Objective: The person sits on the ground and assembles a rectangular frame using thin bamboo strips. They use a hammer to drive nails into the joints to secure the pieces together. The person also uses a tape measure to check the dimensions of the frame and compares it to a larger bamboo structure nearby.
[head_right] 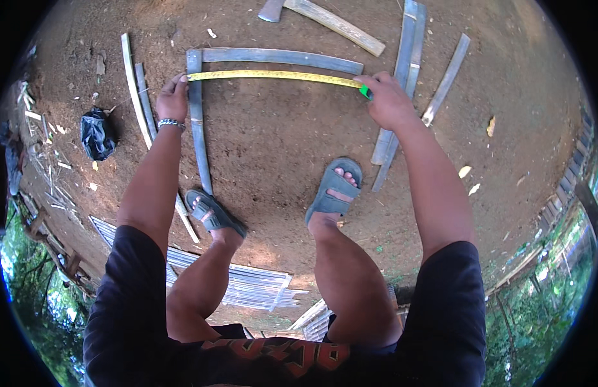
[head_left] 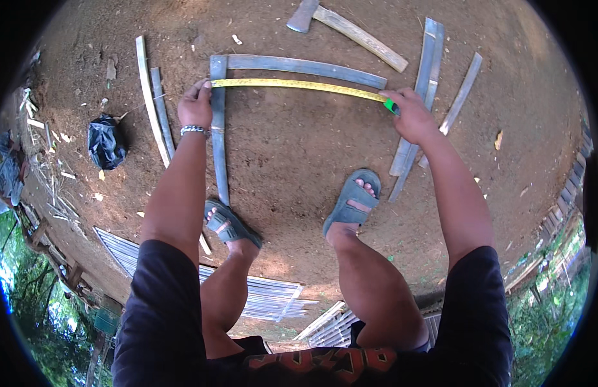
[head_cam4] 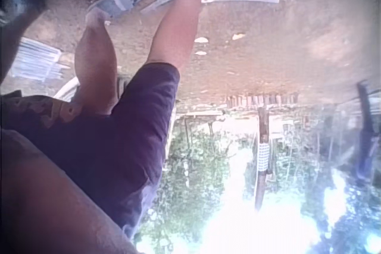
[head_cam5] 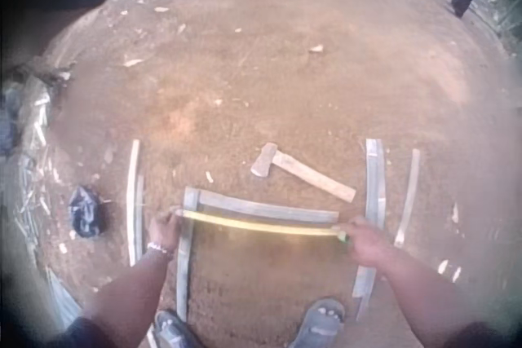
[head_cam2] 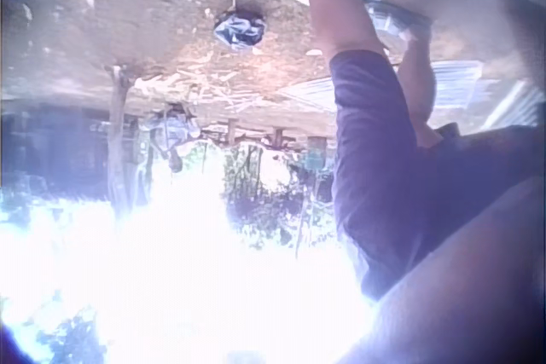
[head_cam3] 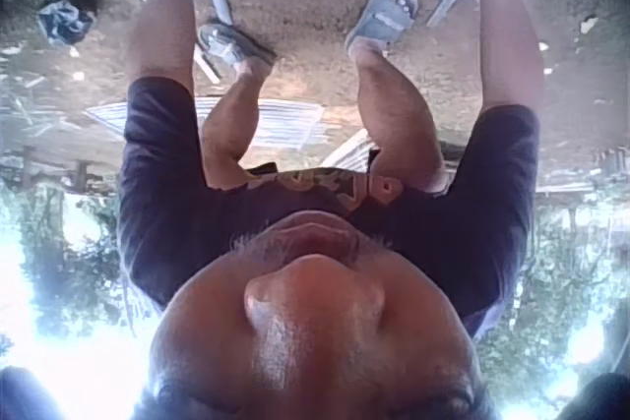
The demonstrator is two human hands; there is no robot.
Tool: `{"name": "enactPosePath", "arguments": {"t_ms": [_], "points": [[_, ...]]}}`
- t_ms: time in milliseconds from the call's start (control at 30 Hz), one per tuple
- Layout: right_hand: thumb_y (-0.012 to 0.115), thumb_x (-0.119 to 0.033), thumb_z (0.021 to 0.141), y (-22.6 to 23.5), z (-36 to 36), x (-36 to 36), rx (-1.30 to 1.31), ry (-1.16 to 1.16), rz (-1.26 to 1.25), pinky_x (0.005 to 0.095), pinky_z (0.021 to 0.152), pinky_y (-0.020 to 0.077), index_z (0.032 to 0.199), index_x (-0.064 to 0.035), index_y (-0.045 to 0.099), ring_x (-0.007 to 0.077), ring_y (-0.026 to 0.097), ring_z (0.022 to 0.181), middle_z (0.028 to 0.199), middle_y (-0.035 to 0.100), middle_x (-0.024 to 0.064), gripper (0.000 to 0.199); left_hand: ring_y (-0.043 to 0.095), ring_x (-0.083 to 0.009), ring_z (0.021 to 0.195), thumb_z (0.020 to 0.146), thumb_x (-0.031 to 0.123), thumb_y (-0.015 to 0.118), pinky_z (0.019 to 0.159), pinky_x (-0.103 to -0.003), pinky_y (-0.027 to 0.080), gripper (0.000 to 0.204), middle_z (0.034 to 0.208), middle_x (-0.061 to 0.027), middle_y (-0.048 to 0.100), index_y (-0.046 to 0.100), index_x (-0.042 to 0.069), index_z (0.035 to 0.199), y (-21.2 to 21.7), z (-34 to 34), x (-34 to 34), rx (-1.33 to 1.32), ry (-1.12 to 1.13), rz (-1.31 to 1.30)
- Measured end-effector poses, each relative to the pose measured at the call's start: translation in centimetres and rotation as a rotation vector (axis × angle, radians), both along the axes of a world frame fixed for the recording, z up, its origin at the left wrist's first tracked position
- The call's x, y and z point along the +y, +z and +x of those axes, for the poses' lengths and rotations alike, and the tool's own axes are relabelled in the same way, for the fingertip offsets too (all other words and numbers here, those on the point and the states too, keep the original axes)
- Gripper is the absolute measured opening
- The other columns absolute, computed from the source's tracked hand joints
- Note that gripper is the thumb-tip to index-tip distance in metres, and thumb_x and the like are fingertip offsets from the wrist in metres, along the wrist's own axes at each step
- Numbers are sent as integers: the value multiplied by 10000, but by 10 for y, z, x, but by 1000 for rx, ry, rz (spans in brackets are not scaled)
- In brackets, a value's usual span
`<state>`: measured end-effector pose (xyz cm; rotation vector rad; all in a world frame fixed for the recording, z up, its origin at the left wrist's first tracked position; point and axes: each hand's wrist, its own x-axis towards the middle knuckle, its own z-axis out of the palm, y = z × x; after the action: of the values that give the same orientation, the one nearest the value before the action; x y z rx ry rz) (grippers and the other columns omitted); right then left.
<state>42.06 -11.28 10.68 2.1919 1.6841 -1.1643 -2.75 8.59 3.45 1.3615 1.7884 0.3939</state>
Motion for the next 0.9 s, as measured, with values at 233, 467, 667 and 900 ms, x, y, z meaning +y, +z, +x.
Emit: {"name": "enactPosePath", "arguments": {"t_ms": [233,467,667,900], "points": [[588,52,828,-10,3,17,-17,-26,64,429,1095,444,1430,-193,570,370,534,1273,1338,544,167,649,728,-180,981,958,242,710,896,-311,539,256,1051,-123,781,781,59,1122,-12,13,26,-26,25,197],[606,60,816,-19,1,13,-26,11,57,433,1095,440,1435,-168,539,397,526,1272,1305,539,182,663,738,-212,944,953,266,714,876,-330,546,248,1007,-124,781,792,90,1110,-28,24,32,106,-21,355],[587,50,828,-17,1,9,-45,3,30,448,1092,440,1449,-205,523,397,517,1279,1310,532,176,675,738,-224,929,942,284,715,877,-336,543,256,1014,-137,779,801,90,1086,-25,31,31,171,13,257],[555,20,856,-23,2,1,-94,-11,36,453,1096,440,1468,-244,507,382,513,1298,1324,525,166,667,753,-257,927,940,277,707,865,-361,553,252,1015,-151,779,802,84,1071,-14,36,33,167,9,222]]}}
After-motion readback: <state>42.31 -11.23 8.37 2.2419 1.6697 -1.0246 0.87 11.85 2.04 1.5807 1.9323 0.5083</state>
